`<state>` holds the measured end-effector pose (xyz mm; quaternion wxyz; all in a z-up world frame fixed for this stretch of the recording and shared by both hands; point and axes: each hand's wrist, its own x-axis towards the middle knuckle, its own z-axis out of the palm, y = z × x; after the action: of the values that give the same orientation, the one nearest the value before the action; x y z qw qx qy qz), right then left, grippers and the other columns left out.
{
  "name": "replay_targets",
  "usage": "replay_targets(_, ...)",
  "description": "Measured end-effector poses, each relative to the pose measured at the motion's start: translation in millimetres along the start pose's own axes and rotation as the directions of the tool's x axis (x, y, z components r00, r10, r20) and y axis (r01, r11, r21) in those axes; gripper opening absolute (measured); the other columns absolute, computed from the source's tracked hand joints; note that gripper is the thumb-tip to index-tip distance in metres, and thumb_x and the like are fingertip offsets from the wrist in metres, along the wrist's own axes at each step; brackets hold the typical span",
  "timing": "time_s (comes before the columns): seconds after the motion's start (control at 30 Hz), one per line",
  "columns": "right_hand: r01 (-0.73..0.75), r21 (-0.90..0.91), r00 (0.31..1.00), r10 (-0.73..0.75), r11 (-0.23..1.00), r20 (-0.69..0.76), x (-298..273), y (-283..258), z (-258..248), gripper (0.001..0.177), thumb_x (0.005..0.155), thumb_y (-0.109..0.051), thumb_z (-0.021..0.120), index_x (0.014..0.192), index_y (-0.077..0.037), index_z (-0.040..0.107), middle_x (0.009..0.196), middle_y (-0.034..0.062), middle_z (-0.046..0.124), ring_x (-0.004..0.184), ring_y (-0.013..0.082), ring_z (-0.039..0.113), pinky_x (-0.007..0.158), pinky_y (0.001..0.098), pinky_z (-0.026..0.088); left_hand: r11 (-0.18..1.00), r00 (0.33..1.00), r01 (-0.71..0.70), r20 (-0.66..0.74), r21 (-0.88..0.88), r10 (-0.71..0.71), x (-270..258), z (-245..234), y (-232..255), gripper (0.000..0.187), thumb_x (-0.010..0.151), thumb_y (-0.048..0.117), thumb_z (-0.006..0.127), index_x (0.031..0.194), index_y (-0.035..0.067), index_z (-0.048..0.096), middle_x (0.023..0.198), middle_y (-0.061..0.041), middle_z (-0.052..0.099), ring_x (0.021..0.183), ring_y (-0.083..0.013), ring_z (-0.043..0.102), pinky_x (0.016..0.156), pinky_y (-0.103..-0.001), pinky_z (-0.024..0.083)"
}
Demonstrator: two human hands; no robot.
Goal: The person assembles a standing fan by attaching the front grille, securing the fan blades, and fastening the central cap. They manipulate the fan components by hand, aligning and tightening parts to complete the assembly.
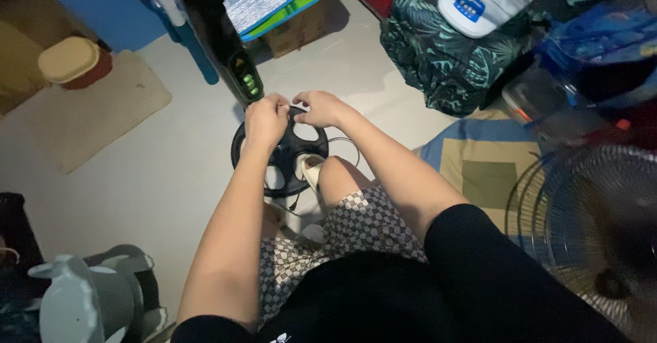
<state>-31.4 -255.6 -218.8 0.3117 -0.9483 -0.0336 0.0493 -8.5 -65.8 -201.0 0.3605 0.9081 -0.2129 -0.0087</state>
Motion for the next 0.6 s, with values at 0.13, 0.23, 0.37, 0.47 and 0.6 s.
replay_targets(0.13,-0.024,-0.009,0.999,0.024,1.0,-0.022,-19,-6,-16,0.059,0.078,-0.04,0.076,0.129,-0.011,0.067,0.12,0.0204,0.071,0.113,0.0357,0.067,0.099,0.0422,0.051,0.982,0.991,-0.123,-0.027,0.142,0.128,-1,1,24,0.019,0.087,0.028,0.076,0.095,0.011,0.081,0.106,-0.017,0.074,0.109,-0.0354,0.066,0.099,-0.045,0.049)
replay_targets(0.23,-0.016,-0.041,0.999,0.014,0.999,-0.048,-35,-2,-26,0.06,0.078,-0.041,0.074,0.13,-0.01,0.067,0.12,0.0208,0.071,0.113,0.0367,0.067,0.097,0.0426,0.052,0.949,0.95,-0.289,-0.084,0.127,0.3,-3,11,37,0.021,0.081,0.025,0.078,0.098,0.013,0.081,0.125,-0.018,0.069,0.12,-0.0387,0.058,0.101,-0.049,0.042)
replay_targets(0.37,0.031,-0.046,0.995,-0.035,0.998,-0.095,-67,18,-50,0.061,0.078,-0.041,0.075,0.129,-0.009,0.066,0.119,0.0202,0.071,0.111,0.0356,0.068,0.094,0.0434,0.052,0.936,0.941,-0.337,0.045,0.101,0.334,-6,22,69,0.027,0.083,0.025,0.077,0.107,0.013,0.079,0.13,-0.018,0.066,0.125,-0.038,0.055,0.107,-0.048,0.04)
replay_targets(0.47,-0.06,-0.191,0.997,0.05,0.98,-0.057,-102,34,-80,0.057,0.082,-0.042,0.074,0.128,-0.009,0.066,0.117,0.0184,0.072,0.11,0.0377,0.067,0.094,0.0456,0.052,0.905,0.903,-0.422,0.119,0.055,0.413,-15,33,104,0.031,0.083,0.024,0.076,0.112,0.013,0.078,0.131,-0.019,0.065,0.125,-0.0385,0.055,0.108,-0.047,0.041)
replay_targets(0.6,-0.197,-0.205,0.976,0.171,0.959,-0.137,-170,58,-125,0.056,0.082,-0.042,0.075,0.128,-0.012,0.067,0.117,0.0165,0.072,0.11,0.0358,0.067,0.094,0.0451,0.052,0.877,0.855,-0.48,0.206,-0.029,0.476,-32,64,155,0.032,0.081,0.022,0.077,0.111,0.011,0.076,0.128,-0.017,0.066,0.121,-0.0403,0.055,0.102,-0.048,0.041)
